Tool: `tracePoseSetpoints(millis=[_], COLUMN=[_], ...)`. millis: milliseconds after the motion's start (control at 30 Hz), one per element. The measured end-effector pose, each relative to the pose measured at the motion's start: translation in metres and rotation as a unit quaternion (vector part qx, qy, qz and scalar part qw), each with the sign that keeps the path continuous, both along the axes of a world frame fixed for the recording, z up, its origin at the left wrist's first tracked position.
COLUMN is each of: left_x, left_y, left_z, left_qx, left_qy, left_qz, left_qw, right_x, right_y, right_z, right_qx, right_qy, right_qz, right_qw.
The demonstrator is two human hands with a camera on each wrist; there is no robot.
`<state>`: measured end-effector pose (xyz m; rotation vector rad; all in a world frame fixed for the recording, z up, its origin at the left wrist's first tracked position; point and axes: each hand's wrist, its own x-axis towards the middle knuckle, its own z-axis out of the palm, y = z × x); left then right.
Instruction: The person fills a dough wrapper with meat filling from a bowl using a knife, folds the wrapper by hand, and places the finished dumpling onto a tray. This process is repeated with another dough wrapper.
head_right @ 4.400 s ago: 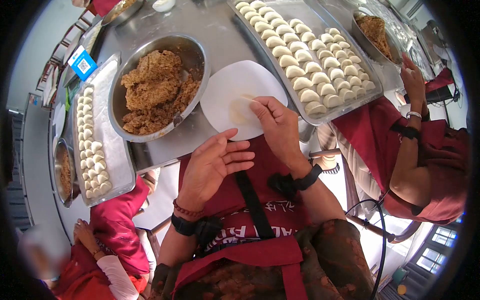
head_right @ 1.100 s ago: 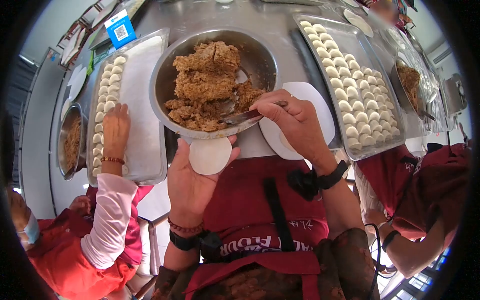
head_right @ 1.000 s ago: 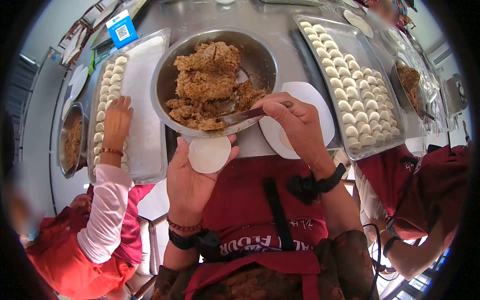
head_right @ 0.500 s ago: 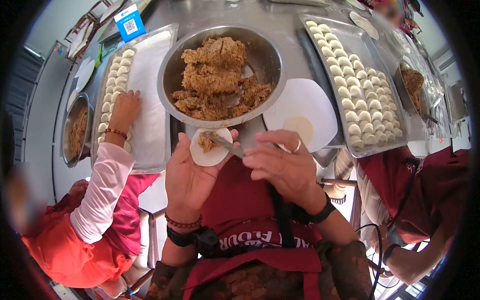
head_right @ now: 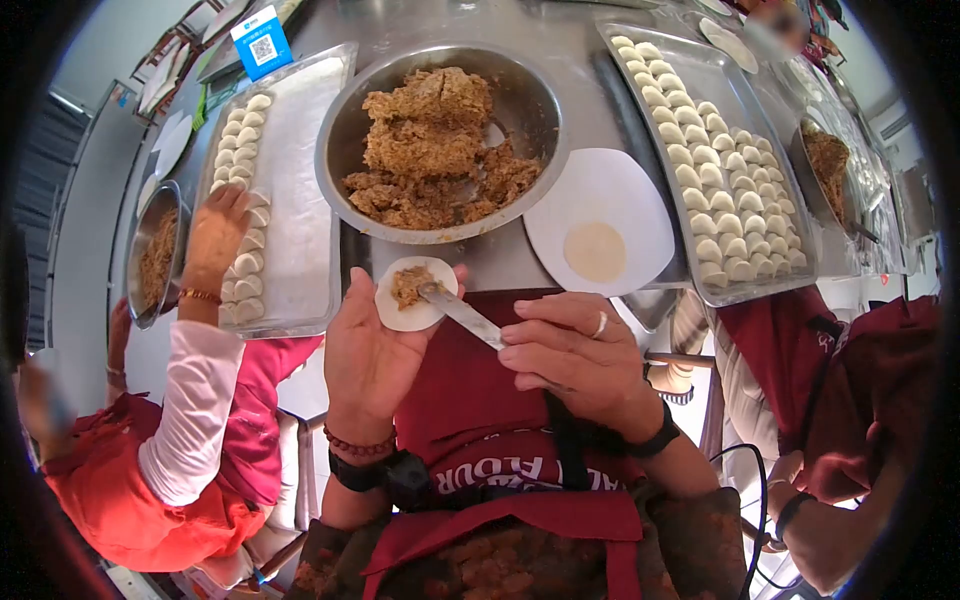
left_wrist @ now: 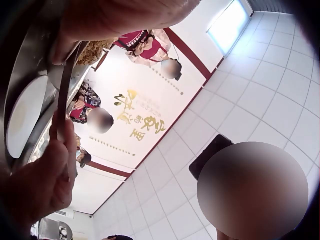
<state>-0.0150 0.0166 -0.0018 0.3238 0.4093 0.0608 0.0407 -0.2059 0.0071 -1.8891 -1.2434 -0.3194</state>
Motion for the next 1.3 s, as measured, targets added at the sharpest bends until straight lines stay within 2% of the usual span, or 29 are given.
tracePoseSetpoints(millis=[200,267,400,600,733,833,1067,1300], left_x=[-0.004,-0.004,-0.008,-0.006,-0.004,-0.003,-0.002,0.000], left_y=[-0.002,-0.005,-0.001,0.002,-0.001,-0.008,-0.018,-0.023], left_z=[-0.001,-0.001,-0.002,-0.008,-0.009,-0.008,-0.008,-0.003], left_qx=[0.018,0.026,-0.013,-0.011,-0.008,0.010,0.022,0.015], left_qy=[-0.003,-0.015,-0.022,-0.015,0.011,0.019,0.011,-0.003], left_qz=[-0.016,-0.033,-0.004,0.013,0.016,-0.001,-0.038,-0.049], left_qw=[1.000,0.999,1.000,1.000,1.000,1.000,0.999,0.999], right_x=[-0.001,0.000,-0.004,0.003,0.008,0.028,0.067,0.072], right_y=[0.008,0.015,0.013,-0.006,-0.005,0.008,0.044,0.053], right_z=[0.003,-0.006,-0.008,0.005,0.012,0.013,-0.008,-0.017], right_qx=[0.022,-0.007,-0.033,-0.009,0.098,0.043,-0.029,-0.041], right_qy=[-0.020,-0.040,-0.051,0.029,0.145,0.056,-0.022,-0.020], right_qz=[0.009,0.017,0.038,0.040,-0.041,-0.125,-0.121,-0.151], right_qw=[1.000,0.999,0.997,0.999,0.984,0.990,0.992,0.987])
